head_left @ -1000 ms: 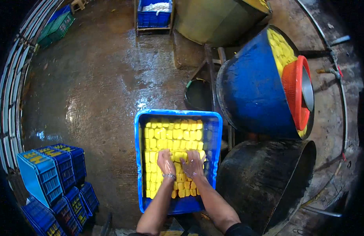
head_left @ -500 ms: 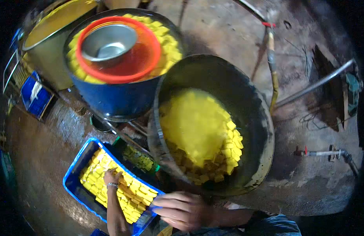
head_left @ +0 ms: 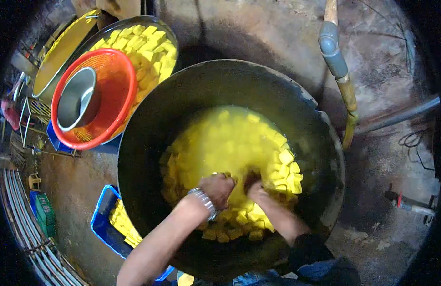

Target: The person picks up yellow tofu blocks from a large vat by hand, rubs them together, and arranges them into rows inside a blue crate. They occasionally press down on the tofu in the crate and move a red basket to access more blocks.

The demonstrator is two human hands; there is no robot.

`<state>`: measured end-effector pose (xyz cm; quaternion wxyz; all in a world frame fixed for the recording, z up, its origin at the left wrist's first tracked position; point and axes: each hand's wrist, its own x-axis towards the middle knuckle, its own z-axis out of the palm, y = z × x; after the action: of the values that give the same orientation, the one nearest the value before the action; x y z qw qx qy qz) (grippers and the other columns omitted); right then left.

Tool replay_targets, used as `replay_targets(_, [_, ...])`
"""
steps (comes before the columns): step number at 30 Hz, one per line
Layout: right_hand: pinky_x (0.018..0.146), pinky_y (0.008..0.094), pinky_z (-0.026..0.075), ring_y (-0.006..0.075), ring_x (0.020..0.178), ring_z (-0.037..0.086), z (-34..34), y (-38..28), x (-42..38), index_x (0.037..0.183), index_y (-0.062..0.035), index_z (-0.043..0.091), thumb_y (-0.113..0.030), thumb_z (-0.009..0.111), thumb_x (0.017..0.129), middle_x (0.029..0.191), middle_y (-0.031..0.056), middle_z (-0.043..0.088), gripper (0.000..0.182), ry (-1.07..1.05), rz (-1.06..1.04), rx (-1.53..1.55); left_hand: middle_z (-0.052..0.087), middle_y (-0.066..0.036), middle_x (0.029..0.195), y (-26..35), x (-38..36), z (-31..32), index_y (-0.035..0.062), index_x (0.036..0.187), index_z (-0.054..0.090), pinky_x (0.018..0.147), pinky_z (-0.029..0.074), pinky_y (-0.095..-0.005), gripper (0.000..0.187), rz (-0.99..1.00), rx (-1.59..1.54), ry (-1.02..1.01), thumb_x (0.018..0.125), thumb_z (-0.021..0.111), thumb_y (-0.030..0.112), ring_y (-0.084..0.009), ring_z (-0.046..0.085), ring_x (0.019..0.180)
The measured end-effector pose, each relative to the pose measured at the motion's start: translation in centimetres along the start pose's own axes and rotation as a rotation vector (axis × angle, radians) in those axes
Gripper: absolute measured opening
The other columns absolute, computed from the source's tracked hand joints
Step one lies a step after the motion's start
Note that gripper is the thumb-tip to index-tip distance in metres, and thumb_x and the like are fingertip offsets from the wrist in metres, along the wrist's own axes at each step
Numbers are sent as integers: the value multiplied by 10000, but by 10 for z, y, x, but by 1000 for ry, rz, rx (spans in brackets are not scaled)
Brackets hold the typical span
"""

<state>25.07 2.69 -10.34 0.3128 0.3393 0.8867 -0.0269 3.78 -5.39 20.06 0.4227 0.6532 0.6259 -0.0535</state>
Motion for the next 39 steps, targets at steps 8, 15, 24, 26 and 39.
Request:
replay_targets(8, [1185, 548, 147, 349, 1396, 319, -37, 17, -12, 1477, -154, 342, -364, 379, 964, 1526, 173, 319, 555, -90, 50, 410, 571, -92, 1360, -86, 111, 176, 134, 1308, 584, 955, 452, -557, 404, -70, 427, -340, 916, 613, 230, -301, 549, 1240])
replay_targets(15, [1107, 561, 305, 386, 1284, 457, -15, 10, 0, 1510, -157, 292, -555, 378, 953, 1552, 225, 250, 689, -77, 83, 612, 706, -125, 994, -115, 116, 146, 97, 1039, 704, 820, 546, -437, 272, 78, 504, -305, 921, 505, 240, -303, 685, 906])
replay_targets(24, [1025, 504, 427, 363, 1159, 553, -162, 41, -39, 1385, -58, 425, -269, 750, 831, 1333, 257, 487, 675, 95, 153, 1275, 660, -82, 1032, -157, 142, 92, 81, 1007, 636, 840, 532, -394, 252, -160, -1878, 201, 766, 574, 119, -246, 602, 947])
replay_targets(26, [1047, 507, 399, 368, 1206, 517, -188, 34, -45, 1366, -54, 432, -285, 744, 838, 1341, 257, 480, 656, 158, 66, 1262, 654, -78, 1020, -112, 159, 100, 110, 994, 642, 817, 528, -410, 270, -36, -2283, 334, 730, 595, 143, -256, 590, 928])
replay_targets(39, [944, 454, 452, 387, 1133, 479, -93, 138, -46, 1232, -40, 536, -109, 646, 815, 1138, 222, 526, 437, 453, 265, 201, 644, -116, 1150, -94, 174, 78, 89, 1109, 618, 870, 509, -519, 333, 155, -2835, 385, 888, 464, 285, -308, 599, 1041])
